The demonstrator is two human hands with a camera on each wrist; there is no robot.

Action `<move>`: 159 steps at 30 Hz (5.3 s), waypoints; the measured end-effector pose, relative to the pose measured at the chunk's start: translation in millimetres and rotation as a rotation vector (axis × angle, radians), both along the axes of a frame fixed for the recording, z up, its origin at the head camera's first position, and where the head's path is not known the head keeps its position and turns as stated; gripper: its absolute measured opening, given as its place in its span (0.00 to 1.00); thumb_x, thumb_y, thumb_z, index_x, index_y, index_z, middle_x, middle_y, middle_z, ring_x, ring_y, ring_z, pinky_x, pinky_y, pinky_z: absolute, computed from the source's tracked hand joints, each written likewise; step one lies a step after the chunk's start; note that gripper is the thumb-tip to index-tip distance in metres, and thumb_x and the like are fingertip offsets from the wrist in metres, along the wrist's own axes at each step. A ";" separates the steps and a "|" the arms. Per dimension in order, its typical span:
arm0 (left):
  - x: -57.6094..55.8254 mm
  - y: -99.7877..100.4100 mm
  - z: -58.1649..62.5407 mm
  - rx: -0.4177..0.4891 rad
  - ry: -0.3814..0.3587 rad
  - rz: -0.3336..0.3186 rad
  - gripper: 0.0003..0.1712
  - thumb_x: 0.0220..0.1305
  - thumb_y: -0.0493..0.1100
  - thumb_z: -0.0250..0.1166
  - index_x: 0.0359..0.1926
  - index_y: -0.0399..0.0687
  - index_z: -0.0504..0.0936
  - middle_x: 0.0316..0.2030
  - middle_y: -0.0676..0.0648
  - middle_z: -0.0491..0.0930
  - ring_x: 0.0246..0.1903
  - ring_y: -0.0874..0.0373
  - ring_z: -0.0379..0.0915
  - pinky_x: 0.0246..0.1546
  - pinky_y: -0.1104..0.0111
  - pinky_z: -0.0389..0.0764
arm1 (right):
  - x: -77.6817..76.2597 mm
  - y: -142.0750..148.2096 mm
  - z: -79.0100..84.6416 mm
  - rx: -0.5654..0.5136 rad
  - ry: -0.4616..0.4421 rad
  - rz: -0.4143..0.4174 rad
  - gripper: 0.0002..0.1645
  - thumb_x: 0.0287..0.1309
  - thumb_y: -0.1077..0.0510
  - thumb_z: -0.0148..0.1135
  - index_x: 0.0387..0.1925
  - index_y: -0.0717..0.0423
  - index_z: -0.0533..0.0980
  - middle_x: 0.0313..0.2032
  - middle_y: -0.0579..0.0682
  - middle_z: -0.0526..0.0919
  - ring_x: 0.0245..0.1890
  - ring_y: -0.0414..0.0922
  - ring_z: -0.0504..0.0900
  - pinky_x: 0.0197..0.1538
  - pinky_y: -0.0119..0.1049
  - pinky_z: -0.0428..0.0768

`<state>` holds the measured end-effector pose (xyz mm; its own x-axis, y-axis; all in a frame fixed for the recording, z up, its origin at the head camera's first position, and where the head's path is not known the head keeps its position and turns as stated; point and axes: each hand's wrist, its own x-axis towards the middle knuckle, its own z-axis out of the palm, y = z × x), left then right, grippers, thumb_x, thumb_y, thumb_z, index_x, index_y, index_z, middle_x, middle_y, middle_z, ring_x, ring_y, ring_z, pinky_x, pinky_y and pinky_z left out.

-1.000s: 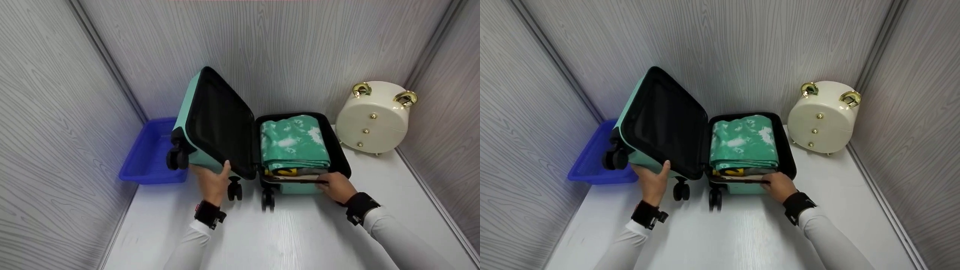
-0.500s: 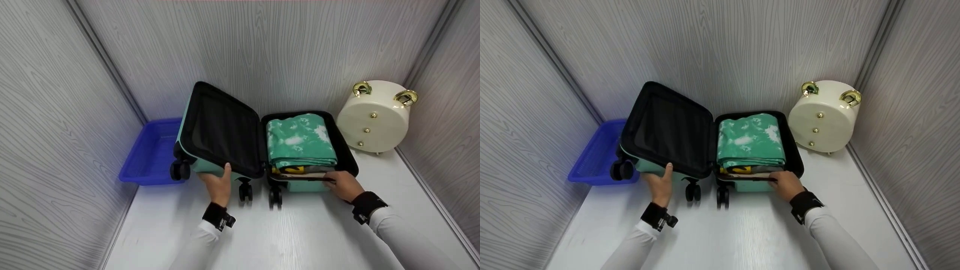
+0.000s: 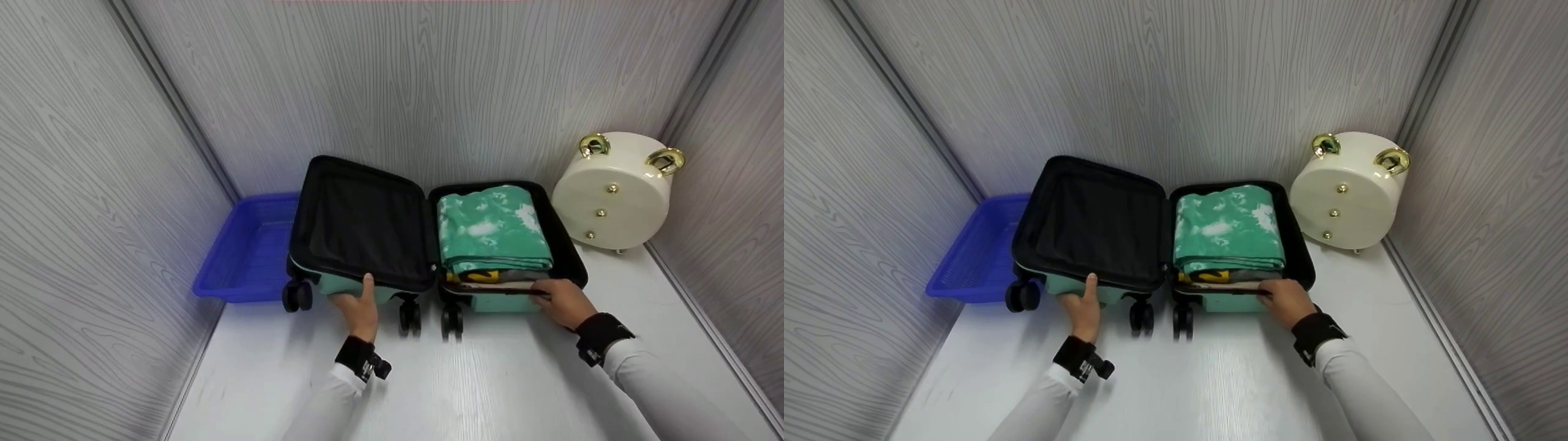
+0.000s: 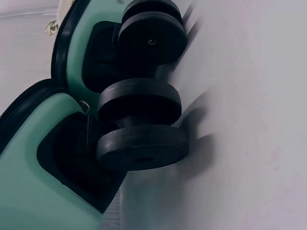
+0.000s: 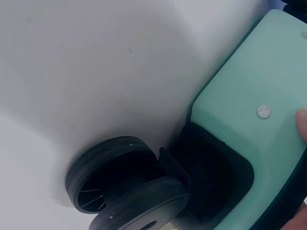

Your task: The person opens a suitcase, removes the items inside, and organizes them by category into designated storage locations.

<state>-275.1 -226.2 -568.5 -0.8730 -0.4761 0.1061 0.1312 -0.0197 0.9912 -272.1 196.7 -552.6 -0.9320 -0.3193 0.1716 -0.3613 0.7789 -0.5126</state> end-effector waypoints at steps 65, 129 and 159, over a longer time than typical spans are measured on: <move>6.9 -1.5 -44.5 0.580 -0.235 -0.128 0.50 0.78 0.61 0.61 0.85 0.38 0.54 0.83 0.31 0.51 0.80 0.28 0.57 0.73 0.40 0.75 | -13.1 7.1 -23.8 0.020 0.016 0.029 0.05 0.69 0.63 0.72 0.45 0.58 0.88 0.39 0.57 0.91 0.42 0.59 0.88 0.48 0.58 0.84; -4.6 -247.4 33.8 0.633 -0.172 -0.053 0.15 0.80 0.29 0.48 0.59 0.49 0.68 0.59 0.50 0.69 0.62 0.56 0.71 0.60 0.57 0.86 | -9.8 6.7 -27.4 0.000 0.043 0.020 0.07 0.69 0.63 0.73 0.46 0.59 0.88 0.41 0.58 0.92 0.42 0.58 0.89 0.47 0.57 0.85; 31.0 -113.8 104.9 -0.009 -0.304 -0.887 0.46 0.64 0.32 0.50 0.83 0.30 0.53 0.74 0.22 0.67 0.66 0.39 0.79 0.59 0.57 0.86 | -6.9 -16.0 43.5 -0.545 -0.069 0.008 0.23 0.86 0.57 0.50 0.65 0.72 0.78 0.48 0.58 0.92 0.43 0.34 0.88 0.47 0.25 0.83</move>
<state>-244.1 -339.9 -463.6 -0.9077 0.3762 -0.1859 -0.1929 0.0194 0.9810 -279.0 180.7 -509.1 -0.9448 -0.2080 0.2530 -0.3174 0.3912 -0.8638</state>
